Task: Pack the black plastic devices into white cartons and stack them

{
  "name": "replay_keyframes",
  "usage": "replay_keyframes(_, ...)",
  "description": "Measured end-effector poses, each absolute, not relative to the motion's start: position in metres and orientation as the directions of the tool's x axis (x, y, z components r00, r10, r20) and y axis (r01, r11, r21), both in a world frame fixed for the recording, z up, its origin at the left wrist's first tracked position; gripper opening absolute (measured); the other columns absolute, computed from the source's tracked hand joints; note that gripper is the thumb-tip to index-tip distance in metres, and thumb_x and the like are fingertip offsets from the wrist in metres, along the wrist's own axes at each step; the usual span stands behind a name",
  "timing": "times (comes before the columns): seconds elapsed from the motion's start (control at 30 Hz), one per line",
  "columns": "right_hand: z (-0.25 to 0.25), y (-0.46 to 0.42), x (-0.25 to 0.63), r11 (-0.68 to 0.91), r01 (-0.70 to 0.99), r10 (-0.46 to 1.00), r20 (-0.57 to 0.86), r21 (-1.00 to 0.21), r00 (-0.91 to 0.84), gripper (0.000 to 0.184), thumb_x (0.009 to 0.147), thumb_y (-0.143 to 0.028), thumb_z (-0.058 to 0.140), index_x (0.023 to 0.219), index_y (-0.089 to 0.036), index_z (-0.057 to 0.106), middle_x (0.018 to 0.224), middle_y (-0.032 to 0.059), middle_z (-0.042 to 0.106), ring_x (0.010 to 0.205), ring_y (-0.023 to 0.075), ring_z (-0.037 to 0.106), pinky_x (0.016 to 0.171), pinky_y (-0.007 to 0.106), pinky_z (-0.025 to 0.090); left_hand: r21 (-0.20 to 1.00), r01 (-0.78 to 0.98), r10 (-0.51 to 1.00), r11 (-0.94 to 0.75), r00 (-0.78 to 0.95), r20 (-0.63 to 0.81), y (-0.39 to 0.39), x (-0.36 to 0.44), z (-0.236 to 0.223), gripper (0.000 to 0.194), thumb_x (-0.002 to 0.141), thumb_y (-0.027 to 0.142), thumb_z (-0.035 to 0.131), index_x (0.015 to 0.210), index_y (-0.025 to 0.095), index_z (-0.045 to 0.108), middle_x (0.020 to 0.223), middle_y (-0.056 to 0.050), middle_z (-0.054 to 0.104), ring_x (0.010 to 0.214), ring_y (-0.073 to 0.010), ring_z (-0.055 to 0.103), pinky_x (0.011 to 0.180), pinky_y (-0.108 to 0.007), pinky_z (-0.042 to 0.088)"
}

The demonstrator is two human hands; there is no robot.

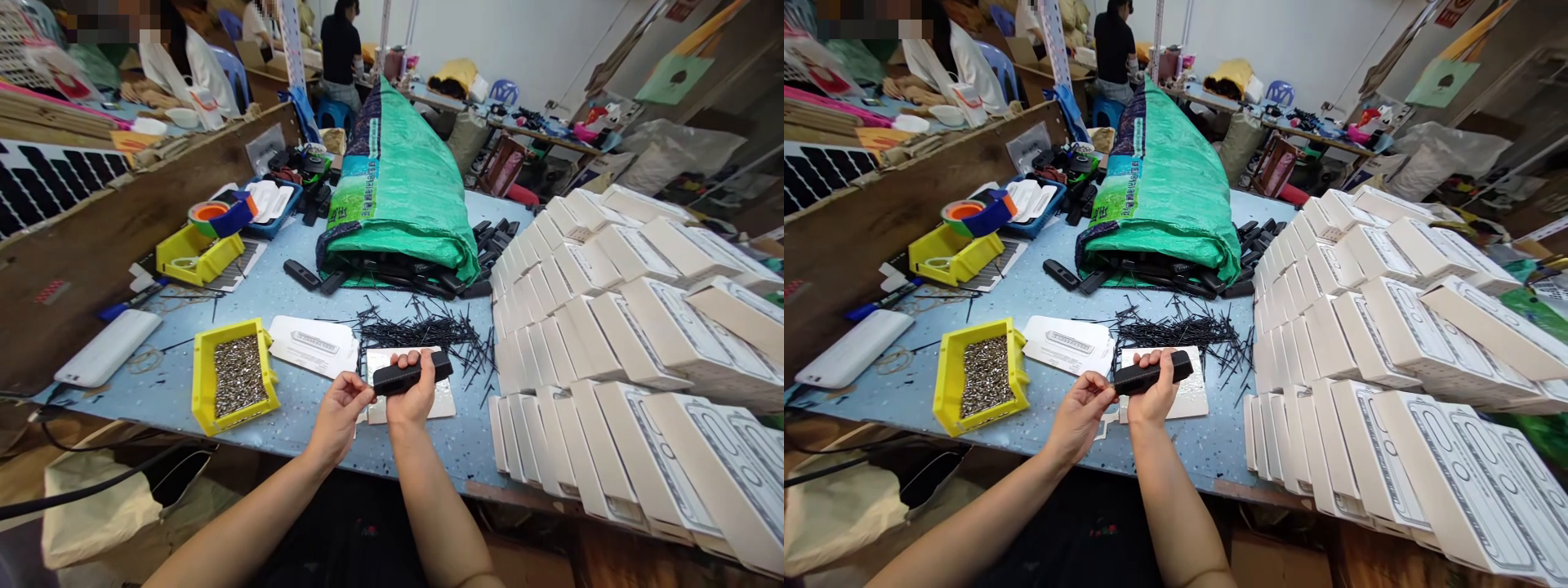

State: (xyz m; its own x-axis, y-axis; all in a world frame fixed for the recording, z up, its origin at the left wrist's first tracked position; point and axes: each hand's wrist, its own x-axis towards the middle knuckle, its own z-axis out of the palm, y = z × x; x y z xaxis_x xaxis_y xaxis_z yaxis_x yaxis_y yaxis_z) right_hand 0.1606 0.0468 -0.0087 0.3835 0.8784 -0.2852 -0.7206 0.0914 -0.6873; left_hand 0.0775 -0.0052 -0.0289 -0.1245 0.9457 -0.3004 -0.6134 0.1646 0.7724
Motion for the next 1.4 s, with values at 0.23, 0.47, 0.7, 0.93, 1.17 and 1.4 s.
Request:
replay_keyframes(0.23, -0.016, 0.042, 0.168, 0.109, -0.595, 0.908, -0.164, -0.797, 0.385, 0.026, 0.077, -0.038, 0.061, 0.079, -0.021, 0.041, 0.063, -0.0072, 0.043, 0.055, 0.0071, 0.048, 0.065, 0.029, 0.052, 0.975, -0.197, 0.982, 0.108, -0.134, -0.136, -0.006, 0.062, -0.048, 0.027, 0.070, 0.031, 0.074, 0.085, 0.020, 0.055, 0.080, -0.001, 0.060, 0.076, -0.0153, 0.060, 0.075, -0.029, 0.049)
replay_keyframes(0.47, -0.062, 0.050, 0.216, 0.132, -0.098, 0.991, 0.129, -0.986, 0.034, 0.029, 0.062, -0.040, 0.072, 0.067, -0.019, 0.052, 0.059, -0.0016, 0.056, 0.054, 0.0131, 0.055, 0.057, 0.028, 0.049, 0.286, 0.929, 0.956, -0.234, 0.274, -0.107, 0.057, -0.039, -0.053, 0.065, 0.070, 0.006, 0.060, 0.131, 0.020, 0.045, 0.144, -0.017, 0.042, 0.136, -0.0344, 0.034, 0.112, -0.054, 0.020)
replay_keyframes(0.7, -0.090, 0.072, 0.248, -0.015, 0.376, 0.938, 0.117, -0.927, 0.326, 0.057, 0.066, -0.045, 0.070, 0.112, -0.016, 0.053, 0.108, 0.0111, 0.060, 0.100, 0.0230, 0.058, 0.092, 0.041, 0.047, 0.122, 0.906, 0.853, -0.405, 0.422, -0.306, 0.102, -0.060, -0.045, 0.060, 0.056, 0.010, 0.077, 0.111, 0.017, 0.053, 0.120, -0.016, 0.059, 0.114, -0.0343, 0.052, 0.097, -0.048, 0.033)
replay_keyframes(0.93, -0.110, 0.073, 0.266, 0.098, 0.594, 0.958, 0.237, -0.799, 0.162, 0.045, 0.075, -0.038, 0.061, 0.114, -0.016, 0.054, 0.117, 0.0133, 0.052, 0.112, 0.0255, 0.048, 0.102, 0.047, 0.038, 0.163, 0.881, 0.826, -0.445, 0.474, -0.304, 0.110, -0.061, -0.040, 0.072, 0.050, 0.017, 0.083, 0.113, 0.019, 0.048, 0.127, -0.016, 0.052, 0.116, -0.0330, 0.049, 0.092, -0.039, 0.035)
replay_keyframes(1.17, -0.084, 0.063, 0.266, 0.146, 0.487, 0.910, 0.310, -0.861, 0.276, 0.047, 0.076, -0.040, 0.063, 0.115, -0.015, 0.053, 0.113, 0.0129, 0.053, 0.099, 0.0215, 0.054, 0.091, 0.042, 0.046, 0.328, 0.816, 0.767, -0.475, 0.567, -0.300, 0.089, -0.056, 0.014, 0.016, 0.073, 0.021, 0.063, 0.090, 0.022, 0.063, 0.091, -0.007, 0.068, 0.090, -0.0252, 0.061, 0.087, -0.034, 0.040)
replay_keyframes(1.4, 0.001, 0.013, 0.200, 0.762, 0.449, 0.630, 0.696, -0.468, -0.345, 0.043, 0.084, -0.027, 0.063, 0.127, -0.028, 0.055, 0.120, 0.0089, 0.056, 0.115, 0.0239, 0.050, 0.099, 0.042, 0.042, 0.943, 0.332, 0.842, 0.025, 0.502, -0.200, 0.019, -0.008, 0.037, 0.028, 0.074, 0.036, 0.064, 0.097, 0.022, 0.071, 0.096, -0.007, 0.070, 0.094, -0.0275, 0.062, 0.083, -0.033, 0.048)
